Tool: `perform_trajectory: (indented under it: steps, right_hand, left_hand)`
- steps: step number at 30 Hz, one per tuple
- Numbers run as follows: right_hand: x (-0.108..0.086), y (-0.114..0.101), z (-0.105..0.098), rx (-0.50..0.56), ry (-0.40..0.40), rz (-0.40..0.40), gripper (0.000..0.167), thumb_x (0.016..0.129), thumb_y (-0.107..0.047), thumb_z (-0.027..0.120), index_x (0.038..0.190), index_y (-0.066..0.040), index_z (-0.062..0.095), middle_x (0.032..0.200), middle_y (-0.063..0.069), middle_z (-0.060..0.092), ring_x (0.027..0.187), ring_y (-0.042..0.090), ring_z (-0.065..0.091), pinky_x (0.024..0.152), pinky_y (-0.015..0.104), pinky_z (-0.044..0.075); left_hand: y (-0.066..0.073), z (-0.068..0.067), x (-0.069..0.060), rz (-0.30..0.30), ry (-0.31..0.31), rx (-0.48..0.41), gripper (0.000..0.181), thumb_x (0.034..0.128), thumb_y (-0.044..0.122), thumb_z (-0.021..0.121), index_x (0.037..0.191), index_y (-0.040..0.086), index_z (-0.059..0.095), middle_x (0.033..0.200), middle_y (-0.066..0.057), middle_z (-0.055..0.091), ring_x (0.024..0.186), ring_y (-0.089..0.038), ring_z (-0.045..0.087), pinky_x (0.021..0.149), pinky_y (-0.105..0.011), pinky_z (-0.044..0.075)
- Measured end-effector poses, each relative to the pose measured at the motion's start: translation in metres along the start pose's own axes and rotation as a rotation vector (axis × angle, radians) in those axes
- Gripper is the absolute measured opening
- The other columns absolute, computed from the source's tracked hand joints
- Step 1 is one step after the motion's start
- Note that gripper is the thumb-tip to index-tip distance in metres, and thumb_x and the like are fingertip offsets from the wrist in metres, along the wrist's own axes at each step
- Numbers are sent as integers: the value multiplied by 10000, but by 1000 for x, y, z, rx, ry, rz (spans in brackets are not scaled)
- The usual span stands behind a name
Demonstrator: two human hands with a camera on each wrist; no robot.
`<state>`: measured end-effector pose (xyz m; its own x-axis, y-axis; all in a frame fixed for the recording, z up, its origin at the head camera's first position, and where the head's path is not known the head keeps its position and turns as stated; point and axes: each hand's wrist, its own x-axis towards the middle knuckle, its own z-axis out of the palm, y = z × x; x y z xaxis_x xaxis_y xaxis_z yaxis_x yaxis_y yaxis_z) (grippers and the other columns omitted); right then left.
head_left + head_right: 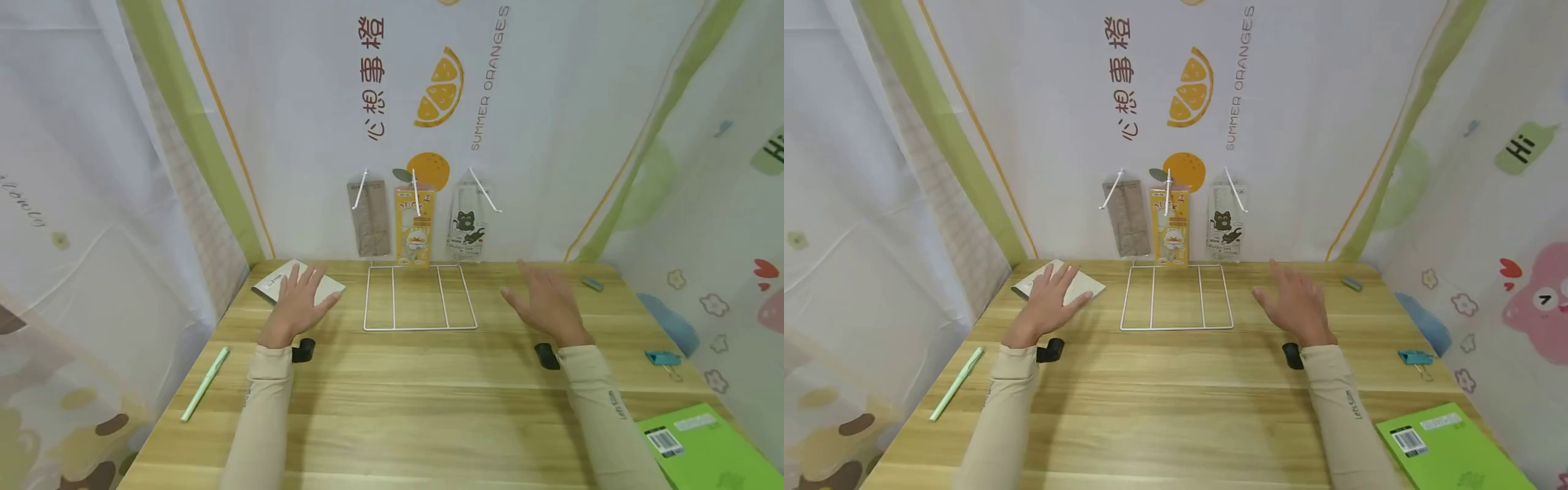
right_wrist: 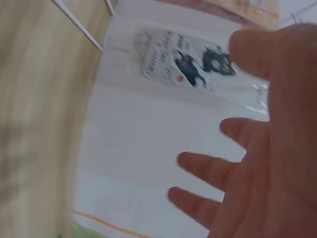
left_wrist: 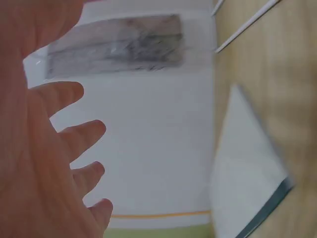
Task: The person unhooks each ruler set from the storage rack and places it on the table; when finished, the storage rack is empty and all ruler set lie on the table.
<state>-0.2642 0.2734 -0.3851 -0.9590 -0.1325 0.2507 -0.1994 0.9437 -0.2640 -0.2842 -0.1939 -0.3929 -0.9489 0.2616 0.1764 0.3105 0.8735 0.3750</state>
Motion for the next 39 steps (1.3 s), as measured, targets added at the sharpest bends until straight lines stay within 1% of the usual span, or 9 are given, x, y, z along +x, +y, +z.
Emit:
perform_trajectory:
  steps: [3,6,10,15,19,23,30,34,39]
  right_hand:
    - [-3,-2,12,22,-31,8,723,998,-448,572,1519,13,375,1449,329,472,1297,560,431,1009,717,354]
    - [-7,-3,21,72,-116,18,637,1003,-385,589,1447,51,453,1312,323,588,1166,518,565,916,655,468]
    - [-7,-4,31,138,-224,17,438,1015,-301,580,1272,54,607,1040,229,718,873,347,698,723,506,564]
    - [-4,-7,41,122,-232,-5,212,987,-180,582,1044,-9,695,910,132,723,711,206,652,634,416,544]
    - [0,-9,48,106,-197,-27,163,962,-113,553,942,-44,700,856,93,708,652,176,594,609,392,518]
    - [4,-11,53,106,-150,-47,163,946,-81,544,892,-57,696,791,58,691,612,160,551,567,354,483]
    - [20,-13,64,166,-49,-37,155,947,-98,572,905,-45,711,771,63,683,626,178,570,576,369,488]
    - [37,-5,71,234,43,2,196,983,-151,571,970,-22,718,804,90,693,656,198,596,600,374,494]
    - [69,0,65,395,226,25,203,990,-135,609,1021,43,701,896,184,704,780,283,630,702,389,492]
  left_hand:
    - [2,25,3,21,-61,-53,743,1019,410,552,1571,-1,271,1586,-308,273,1462,-550,149,1169,-695,88]
    - [6,49,8,24,-113,-102,727,1000,381,597,1552,-3,321,1423,-313,424,1262,-493,346,1070,-625,261]
    - [11,74,19,22,-170,-150,701,984,338,638,1527,-14,369,1220,-259,530,999,-349,387,909,-532,349]
    - [13,92,30,19,-223,-175,675,1003,310,622,1524,-36,368,1263,-319,563,1132,-416,500,992,-577,441]
    - [13,100,33,-27,-238,-168,663,1002,299,625,1507,-59,385,1298,-335,576,1295,-452,505,1089,-564,416]
    - [12,104,32,-52,-218,-141,639,995,304,638,1491,-38,428,1385,-344,530,1311,-498,489,1089,-574,416]
    - [9,109,32,-52,-158,-145,609,976,316,668,1451,-26,498,1355,-333,560,1276,-490,523,1077,-564,431]
    - [8,112,31,-63,-146,-178,619,964,321,686,1443,-27,507,1368,-324,557,1289,-481,517,1087,-556,423]
    - [8,114,31,-78,-127,-221,623,951,320,705,1436,-24,518,1397,-301,549,1318,-469,501,1107,-545,409]
